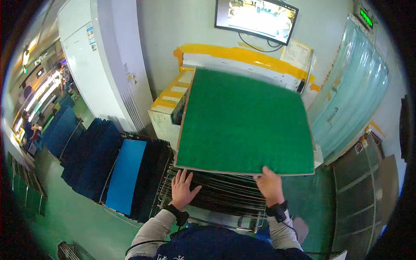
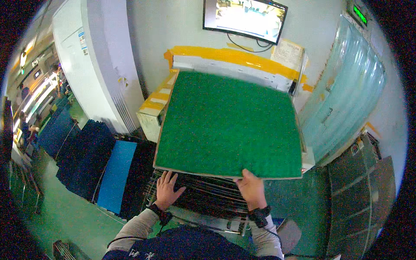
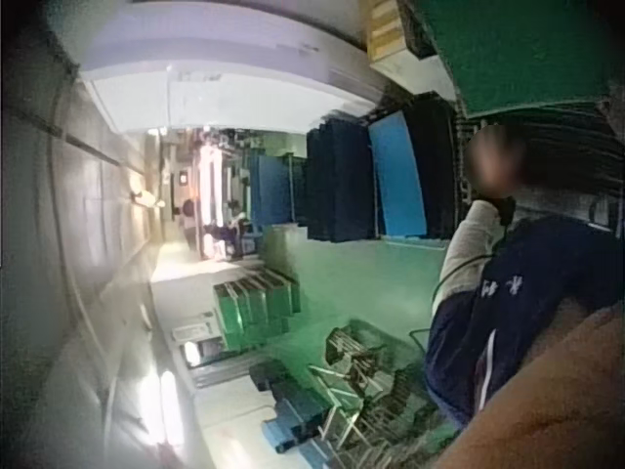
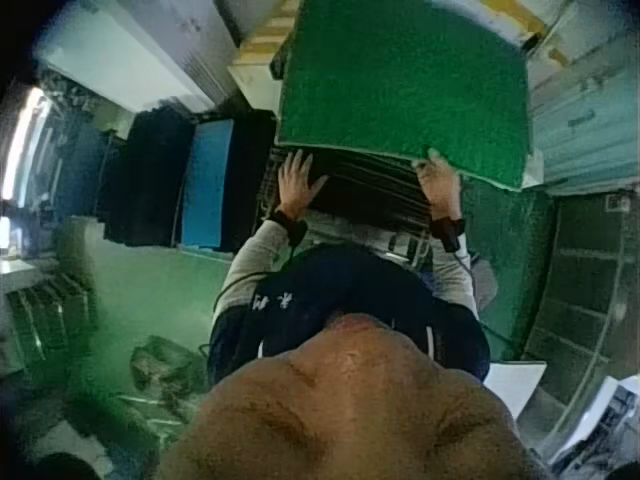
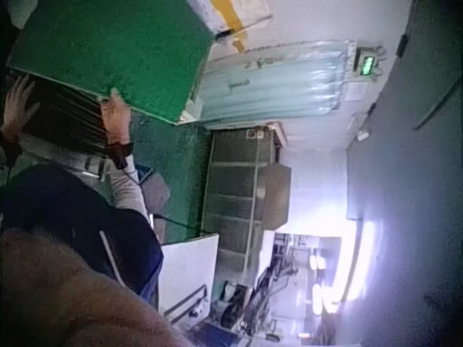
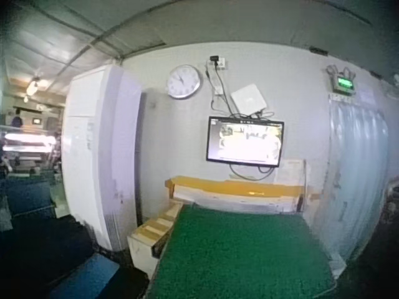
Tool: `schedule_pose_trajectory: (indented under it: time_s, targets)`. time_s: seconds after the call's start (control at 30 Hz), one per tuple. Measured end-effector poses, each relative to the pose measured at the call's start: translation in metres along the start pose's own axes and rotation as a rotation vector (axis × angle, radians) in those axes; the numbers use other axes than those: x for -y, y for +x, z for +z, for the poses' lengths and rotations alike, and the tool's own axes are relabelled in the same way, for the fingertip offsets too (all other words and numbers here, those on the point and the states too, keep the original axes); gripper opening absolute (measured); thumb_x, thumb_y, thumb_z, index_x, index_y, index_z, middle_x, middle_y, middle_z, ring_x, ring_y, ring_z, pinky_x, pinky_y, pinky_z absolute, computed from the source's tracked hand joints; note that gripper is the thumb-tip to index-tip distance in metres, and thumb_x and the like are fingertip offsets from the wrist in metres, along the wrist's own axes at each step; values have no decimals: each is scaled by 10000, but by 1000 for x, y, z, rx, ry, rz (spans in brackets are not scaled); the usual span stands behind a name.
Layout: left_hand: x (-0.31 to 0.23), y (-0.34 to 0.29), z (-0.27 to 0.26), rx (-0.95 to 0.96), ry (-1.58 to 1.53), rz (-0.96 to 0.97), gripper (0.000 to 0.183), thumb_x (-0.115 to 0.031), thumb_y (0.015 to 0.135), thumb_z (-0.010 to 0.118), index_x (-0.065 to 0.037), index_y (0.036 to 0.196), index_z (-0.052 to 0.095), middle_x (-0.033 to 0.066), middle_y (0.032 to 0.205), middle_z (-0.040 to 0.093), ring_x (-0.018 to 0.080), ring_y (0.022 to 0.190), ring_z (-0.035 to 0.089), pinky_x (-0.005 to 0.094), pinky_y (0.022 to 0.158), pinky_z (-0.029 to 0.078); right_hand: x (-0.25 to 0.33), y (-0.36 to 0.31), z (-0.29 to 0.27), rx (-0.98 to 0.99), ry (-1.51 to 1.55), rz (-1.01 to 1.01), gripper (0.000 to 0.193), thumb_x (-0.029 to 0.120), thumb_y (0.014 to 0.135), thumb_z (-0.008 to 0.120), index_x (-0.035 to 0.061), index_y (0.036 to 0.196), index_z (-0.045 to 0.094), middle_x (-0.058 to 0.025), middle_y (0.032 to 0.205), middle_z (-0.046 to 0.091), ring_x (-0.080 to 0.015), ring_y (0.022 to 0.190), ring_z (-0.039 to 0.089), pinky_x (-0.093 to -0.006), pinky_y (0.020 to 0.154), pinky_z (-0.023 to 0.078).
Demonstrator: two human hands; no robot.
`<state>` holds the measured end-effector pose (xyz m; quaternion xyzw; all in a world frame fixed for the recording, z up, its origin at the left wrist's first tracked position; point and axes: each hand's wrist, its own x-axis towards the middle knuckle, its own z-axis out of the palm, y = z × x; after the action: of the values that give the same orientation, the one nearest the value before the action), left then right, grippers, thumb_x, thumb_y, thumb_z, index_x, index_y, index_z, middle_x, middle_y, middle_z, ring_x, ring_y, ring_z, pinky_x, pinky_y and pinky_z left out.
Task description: Loading and unloading green and blue boards from a processing machine and organizing them in a rack.
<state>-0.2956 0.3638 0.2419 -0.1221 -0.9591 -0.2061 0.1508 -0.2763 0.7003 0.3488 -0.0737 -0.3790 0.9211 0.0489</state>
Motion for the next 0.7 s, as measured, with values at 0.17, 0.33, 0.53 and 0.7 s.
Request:
schedule_pose_trajectory:
  time_s: [0.17,0.33,0.53,0.7]
  targets:
    - [8,-1,4,17,-176,31,557,-462,822,735,-117,1251,649,149,1253,626,378,1202,555,545,1017,408,-57,-24,-4,-59,54,221,115,108,969,592,46,1049,645,-83,1025,687,-245,939,647,-386,766,520]
    - [20,-10,23,89,-208,-31,511,-421,804,771,-153,1225,661,142,1223,645,388,1159,575,533,977,432,-92,-28,-20,-114,34,322,99,113,980,583,43,994,652,-83,1000,688,-228,896,652,-389,776,523]
    - [13,-4,12,-14,-60,82,470,-368,770,794,-149,1171,686,148,1207,649,380,1119,595,523,935,450,-102,-30,-16,-117,79,298,100,136,981,605,49,958,647,-84,985,675,-225,887,650,-379,817,531]
    - [8,-1,10,-78,-31,93,534,-432,801,769,-116,1216,659,165,1259,612,391,1204,533,539,1053,360,-111,-26,-20,-191,173,300,138,145,983,626,54,886,663,-69,931,662,-224,876,651,-403,834,551]
